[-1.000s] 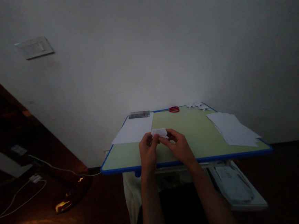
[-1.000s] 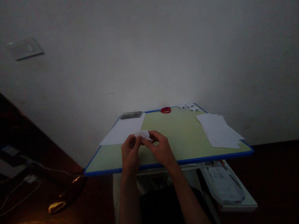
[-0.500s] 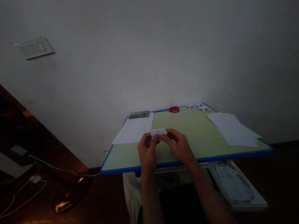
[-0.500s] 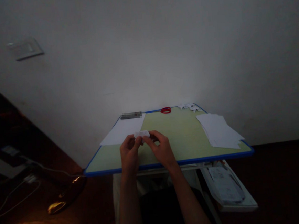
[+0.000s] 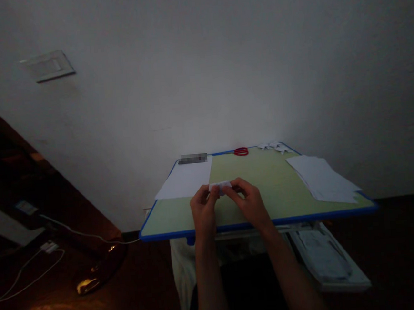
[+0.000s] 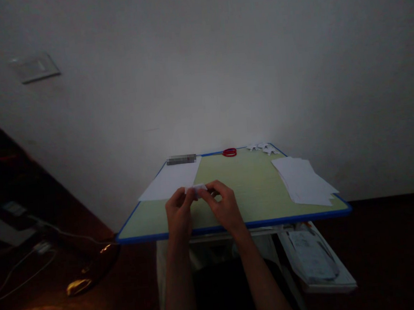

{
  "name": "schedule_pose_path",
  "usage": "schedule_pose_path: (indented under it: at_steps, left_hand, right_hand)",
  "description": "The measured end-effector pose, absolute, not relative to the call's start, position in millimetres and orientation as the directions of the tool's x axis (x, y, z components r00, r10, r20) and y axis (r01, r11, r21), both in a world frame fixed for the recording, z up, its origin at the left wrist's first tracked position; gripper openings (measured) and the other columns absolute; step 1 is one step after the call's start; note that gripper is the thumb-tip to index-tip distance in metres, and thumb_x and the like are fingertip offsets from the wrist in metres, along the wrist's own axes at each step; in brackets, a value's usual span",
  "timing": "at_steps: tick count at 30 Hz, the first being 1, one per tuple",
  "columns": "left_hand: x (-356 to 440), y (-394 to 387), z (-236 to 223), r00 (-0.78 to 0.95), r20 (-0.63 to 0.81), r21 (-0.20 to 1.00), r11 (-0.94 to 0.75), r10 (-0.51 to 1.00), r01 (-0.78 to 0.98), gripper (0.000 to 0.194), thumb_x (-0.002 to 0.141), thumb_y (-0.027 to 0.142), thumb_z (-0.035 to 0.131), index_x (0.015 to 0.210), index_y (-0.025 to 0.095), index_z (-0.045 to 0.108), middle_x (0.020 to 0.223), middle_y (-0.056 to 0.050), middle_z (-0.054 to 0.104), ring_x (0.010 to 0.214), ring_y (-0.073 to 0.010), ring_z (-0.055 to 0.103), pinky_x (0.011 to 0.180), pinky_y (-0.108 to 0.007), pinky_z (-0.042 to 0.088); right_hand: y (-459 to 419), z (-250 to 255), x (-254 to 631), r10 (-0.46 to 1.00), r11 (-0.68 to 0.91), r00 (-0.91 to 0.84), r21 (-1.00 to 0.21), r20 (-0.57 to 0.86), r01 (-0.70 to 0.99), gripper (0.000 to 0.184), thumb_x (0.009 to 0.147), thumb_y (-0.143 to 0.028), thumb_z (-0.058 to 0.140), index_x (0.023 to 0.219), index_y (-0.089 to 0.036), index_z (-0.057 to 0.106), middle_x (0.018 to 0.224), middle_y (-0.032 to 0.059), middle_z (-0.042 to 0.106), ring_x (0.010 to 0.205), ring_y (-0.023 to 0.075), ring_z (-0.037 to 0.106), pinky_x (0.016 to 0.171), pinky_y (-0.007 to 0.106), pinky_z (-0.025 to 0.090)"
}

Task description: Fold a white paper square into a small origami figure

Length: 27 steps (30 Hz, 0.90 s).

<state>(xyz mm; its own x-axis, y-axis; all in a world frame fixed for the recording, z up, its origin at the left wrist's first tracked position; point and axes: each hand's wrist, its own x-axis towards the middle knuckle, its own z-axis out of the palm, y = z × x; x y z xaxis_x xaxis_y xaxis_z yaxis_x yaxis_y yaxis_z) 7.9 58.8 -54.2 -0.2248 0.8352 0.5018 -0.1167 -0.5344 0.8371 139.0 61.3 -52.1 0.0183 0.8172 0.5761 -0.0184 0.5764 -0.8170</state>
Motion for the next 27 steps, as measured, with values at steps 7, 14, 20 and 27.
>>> schedule_pose_path:
  at_steps: [7,14,20,27]
  left_hand:
    - [8.3,54.7,-54.2,-0.187,0.513,0.822,-0.542,0.838,-0.176,0.026,0.084,0.037,0.079,0.075,0.017,0.065,0.071,0.001,0.064,0.072,-0.0135,0.059,0.07,-0.023,0.047]
    - [9.8,55.6,-52.4,-0.163,0.504,0.844,-0.524,0.848,-0.113,0.027,0.089,0.04,0.073,0.078,0.016,0.069,0.072,0.0,0.064,0.072,-0.0141,0.058,0.07,-0.025,0.045]
    - [6.9,55.3,-52.3,-0.189,0.534,0.825,-0.556,0.824,-0.099,0.03,0.088,0.041,0.074,0.073,0.017,0.066,0.07,0.0,0.064,0.07,-0.0142,0.058,0.069,-0.025,0.045]
    - [7.5,55.3,-52.0,-0.234,0.513,0.838,-0.541,0.826,-0.075,0.029,0.087,0.042,0.076,0.075,0.017,0.069,0.069,0.001,0.064,0.068,-0.0137,0.058,0.067,-0.024,0.046]
  right_hand:
    - [61.5,-52.4,139.2,0.827,0.563,0.038,-0.825,0.561,-0.054,0.017,0.089,-0.039,0.074,0.089,-0.022,0.073,0.084,0.0027,0.073,0.081,0.0208,0.069,0.075,0.033,0.052]
    - [60.0,-52.8,141.3,0.831,0.556,0.059,-0.828,0.553,-0.07,0.017,0.088,-0.038,0.074,0.081,-0.022,0.07,0.081,0.002,0.072,0.079,0.0204,0.066,0.075,0.033,0.051]
    - [60.2,-51.4,139.2,0.828,0.561,0.031,-0.825,0.56,-0.069,0.017,0.087,-0.038,0.074,0.085,-0.022,0.071,0.081,0.0019,0.071,0.079,0.02,0.067,0.074,0.033,0.051]
    - [58.1,-49.5,138.5,0.841,0.539,-0.003,-0.839,0.541,-0.073,0.018,0.085,-0.037,0.077,0.092,-0.022,0.072,0.084,0.0026,0.074,0.079,0.0206,0.068,0.074,0.034,0.052]
